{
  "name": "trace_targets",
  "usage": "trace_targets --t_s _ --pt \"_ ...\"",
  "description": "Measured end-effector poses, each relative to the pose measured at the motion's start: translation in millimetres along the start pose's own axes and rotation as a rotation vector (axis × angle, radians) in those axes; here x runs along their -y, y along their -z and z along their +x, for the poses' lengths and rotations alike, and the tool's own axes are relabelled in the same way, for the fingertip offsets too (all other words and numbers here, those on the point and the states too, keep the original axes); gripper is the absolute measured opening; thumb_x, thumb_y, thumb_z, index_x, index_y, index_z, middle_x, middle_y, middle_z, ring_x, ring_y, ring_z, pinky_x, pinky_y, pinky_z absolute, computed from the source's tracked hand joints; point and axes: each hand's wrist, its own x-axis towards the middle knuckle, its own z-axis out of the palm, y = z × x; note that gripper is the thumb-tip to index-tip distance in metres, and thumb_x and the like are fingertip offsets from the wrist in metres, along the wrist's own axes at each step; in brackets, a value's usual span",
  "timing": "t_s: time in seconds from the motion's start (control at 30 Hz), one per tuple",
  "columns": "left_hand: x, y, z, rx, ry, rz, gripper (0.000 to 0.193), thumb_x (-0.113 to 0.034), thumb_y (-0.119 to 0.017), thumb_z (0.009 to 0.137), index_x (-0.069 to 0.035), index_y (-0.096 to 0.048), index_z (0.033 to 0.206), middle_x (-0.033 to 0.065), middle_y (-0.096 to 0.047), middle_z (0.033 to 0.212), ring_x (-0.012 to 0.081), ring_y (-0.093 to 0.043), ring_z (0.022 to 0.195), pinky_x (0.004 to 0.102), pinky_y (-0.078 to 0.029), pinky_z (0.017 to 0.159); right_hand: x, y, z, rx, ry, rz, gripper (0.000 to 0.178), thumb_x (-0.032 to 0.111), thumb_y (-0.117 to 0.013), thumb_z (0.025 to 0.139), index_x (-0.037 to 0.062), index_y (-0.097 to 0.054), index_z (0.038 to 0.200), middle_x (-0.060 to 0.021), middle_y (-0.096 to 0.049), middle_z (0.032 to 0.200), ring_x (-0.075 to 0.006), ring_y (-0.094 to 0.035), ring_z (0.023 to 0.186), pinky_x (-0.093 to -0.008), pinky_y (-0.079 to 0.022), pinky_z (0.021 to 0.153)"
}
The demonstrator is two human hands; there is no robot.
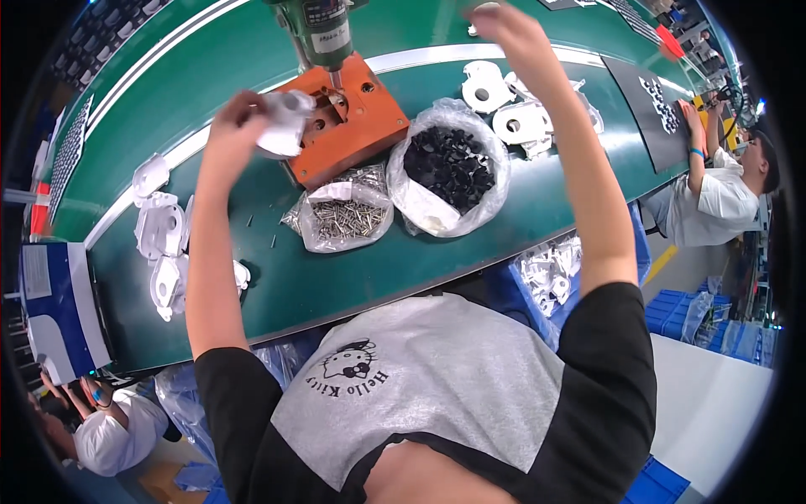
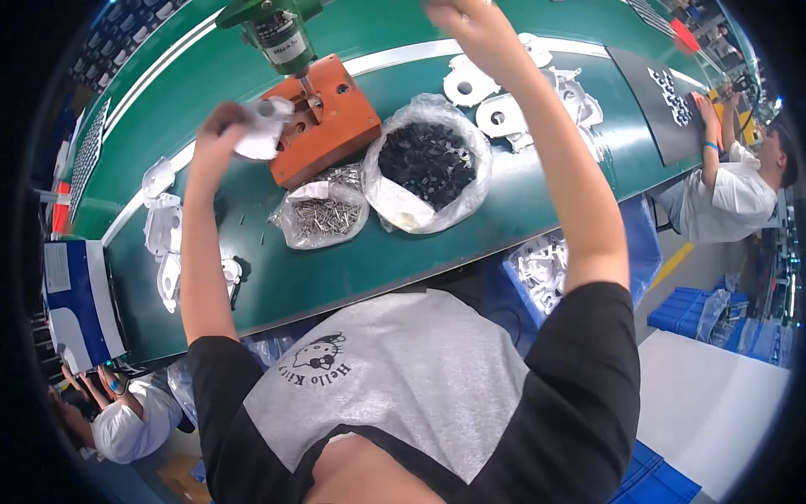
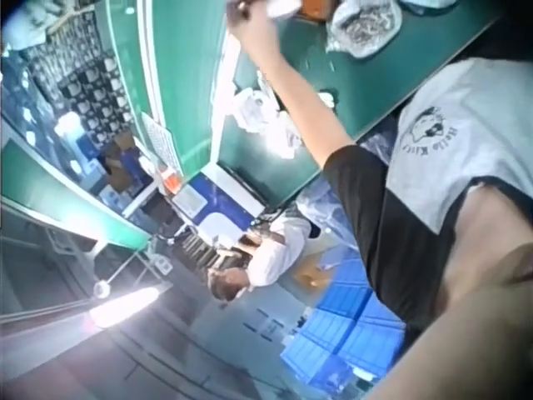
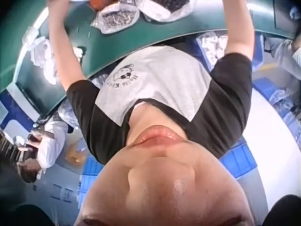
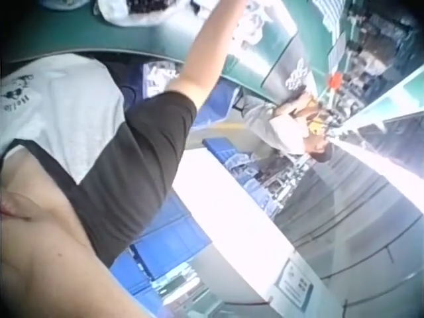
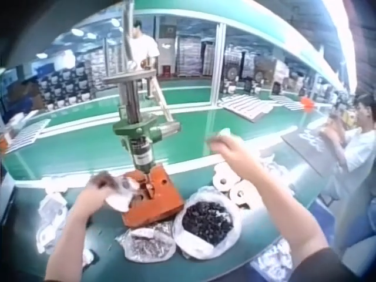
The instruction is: Assemble small plastic components using a manual hand-operated press machine on a production line.
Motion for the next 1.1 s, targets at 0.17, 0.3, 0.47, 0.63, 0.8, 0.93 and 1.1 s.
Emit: trace_targets --t_s 0.17,0.3,0.47,0.63,0.8,0.93,1.1 --pt "30.0 25.2 28.7 -0.359 0.142 -0.128 0.059 -0.049 -0.057 0.088 0.001 -0.049 0.12 0.0133 -0.063 0.096 0.0125 -0.056 0.087 0.0307 -0.046 0.069 -25.0 43.9 -109.0 0.261 -0.013 -1.214 0.043 0.013 -0.065 0.076 0.0102 -0.056 0.118 -0.0128 -0.049 0.133 -0.0311 -0.041 0.125 -0.0427 -0.034 0.1" --pt "16.7 37.8 5.0 -0.151 0.158 0.237 0.062 -0.051 -0.058 0.086 -0.002 -0.049 0.123 0.0127 -0.063 0.108 0.0143 -0.056 0.097 0.028 -0.043 0.083 -44.4 44.7 -138.8 0.237 -0.035 -1.373 0.042 0.013 -0.065 0.075 0.0103 -0.057 0.116 -0.012 -0.047 0.135 -0.031 -0.041 0.125 -0.0427 -0.035 0.098" --pt "-25.9 71.2 -96.5 -0.016 0.317 0.328 0.042 -0.034 -0.066 0.081 -0.005 -0.058 0.11 0.0095 -0.063 0.075 0.0212 -0.059 0.067 0.031 -0.045 0.064 -73.4 54.2 -135.2 0.106 0.094 -1.294 0.021 0.012 -0.057 0.083 0.0076 -0.064 0.103 -0.011 -0.06 0.117 -0.029 -0.054 0.11 -0.0416 -0.043 0.088" --pt "-12.0 58.9 -205.8 0.03 0.043 0.95 0.041 -0.03 -0.071 0.074 -0.007 -0.058 0.107 0.0144 -0.056 0.105 0.0307 -0.056 0.093 0.0368 -0.046 0.075 -54.0 60.6 -103.5 -0.237 -0.05 -1.009 0.028 0.019 -0.042 0.096 -0.0024 -0.051 0.111 -0.0202 -0.059 0.1 -0.0358 -0.056 0.093 -0.0403 -0.043 0.08" --pt "2.6 36.3 -212.4 -0.091 0.123 0.648 0.023 0.002 -0.052 0.085 -0.002 -0.056 0.107 0.0173 -0.052 0.11 0.0346 -0.054 0.094 0.0389 -0.046 0.083 -47.4 53.6 -92.0 -0.403 -0.213 0.114 0.029 0.022 -0.045 0.094 0.0006 -0.051 0.113 -0.0093 -0.058 0.1 -0.0166 -0.058 0.093 -0.0292 -0.044 0.076" --pt "-12.5 -3.0 -181.8 -0.224 0.13 -0.299 0.019 -0.002 -0.048 0.093 0.002 -0.053 0.111 0.0065 -0.057 0.103 0.0119 -0.057 0.091 0.0253 -0.047 0.082 -0.7 -45.0 -113.9 -0.086 -0.5 0.543 0.039 0.027 -0.053 0.087 0.0057 -0.05 0.119 -0.0108 -0.061 0.104 -0.0211 -0.064 0.087 -0.0337 -0.055 0.067" --pt "-58.7 -70.2 -145.6 -0.132 0.067 -0.946 0.021 -0.003 -0.047 0.094 0.002 -0.05 0.114 0.0066 -0.059 0.105 0.0108 -0.056 0.096 0.0235 -0.045 0.084 52.5 -147.2 -144.3 0.414 -0.476 0.982 0.025 0.018 -0.051 0.094 0.0036 -0.048 0.114 -0.0031 -0.058 0.079 -0.0085 -0.054 0.055 -0.022 -0.044 0.046"
